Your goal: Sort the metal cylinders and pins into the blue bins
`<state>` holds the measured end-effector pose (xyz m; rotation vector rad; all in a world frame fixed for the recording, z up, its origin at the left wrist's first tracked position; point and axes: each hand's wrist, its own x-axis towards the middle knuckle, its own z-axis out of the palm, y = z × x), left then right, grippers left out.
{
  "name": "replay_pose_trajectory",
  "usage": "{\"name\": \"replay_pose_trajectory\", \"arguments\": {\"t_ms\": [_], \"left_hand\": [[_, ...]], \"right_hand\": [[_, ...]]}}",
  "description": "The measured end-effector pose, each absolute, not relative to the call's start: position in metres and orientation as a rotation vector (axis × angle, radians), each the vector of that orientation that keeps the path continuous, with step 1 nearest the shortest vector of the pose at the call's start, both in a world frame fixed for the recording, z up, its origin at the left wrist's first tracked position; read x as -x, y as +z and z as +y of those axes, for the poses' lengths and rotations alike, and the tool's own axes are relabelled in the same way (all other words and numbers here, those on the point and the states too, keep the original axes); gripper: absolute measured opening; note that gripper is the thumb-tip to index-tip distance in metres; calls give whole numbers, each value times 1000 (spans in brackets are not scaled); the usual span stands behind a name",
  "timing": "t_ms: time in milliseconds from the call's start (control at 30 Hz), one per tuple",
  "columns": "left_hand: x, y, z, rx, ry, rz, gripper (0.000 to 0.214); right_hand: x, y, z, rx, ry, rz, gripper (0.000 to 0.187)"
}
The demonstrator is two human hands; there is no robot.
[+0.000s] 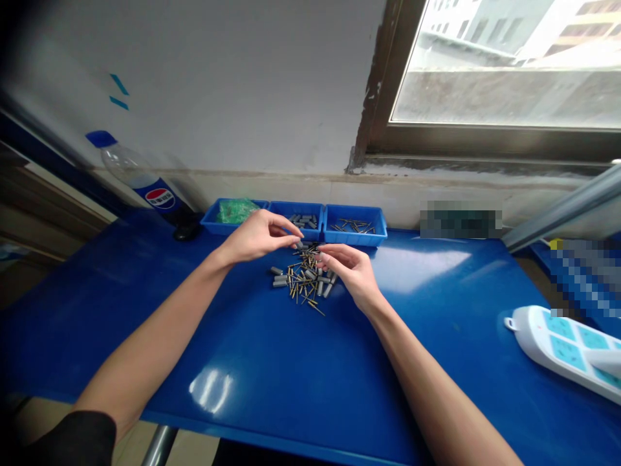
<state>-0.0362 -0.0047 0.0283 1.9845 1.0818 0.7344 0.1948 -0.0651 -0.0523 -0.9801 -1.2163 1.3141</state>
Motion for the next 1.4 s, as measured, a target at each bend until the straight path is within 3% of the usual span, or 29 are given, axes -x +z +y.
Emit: {"name": "replay_pose_trajectory", "arguments": {"t_ms": [267,533,667,1100,1400], "left_hand": [[43,17,7,-2122,988,1281,23],[32,12,-8,-2609,218,1293,27],[25,6,-11,-2653,61,1338,20],[28,15,-13,-2671,76,1373,20],[33,34,-14,-2386,562,870,18]], "right_hand": [[-196,-54,-64,971,1326,-1188,27],[-197,-53,-63,997,1285,-1172,27],[-197,-52,-63,989,1294,-1155,26],[-198,-52,-63,967,1308,-1135,21],[-196,-51,-65,1024,1237,-1241,27]]}}
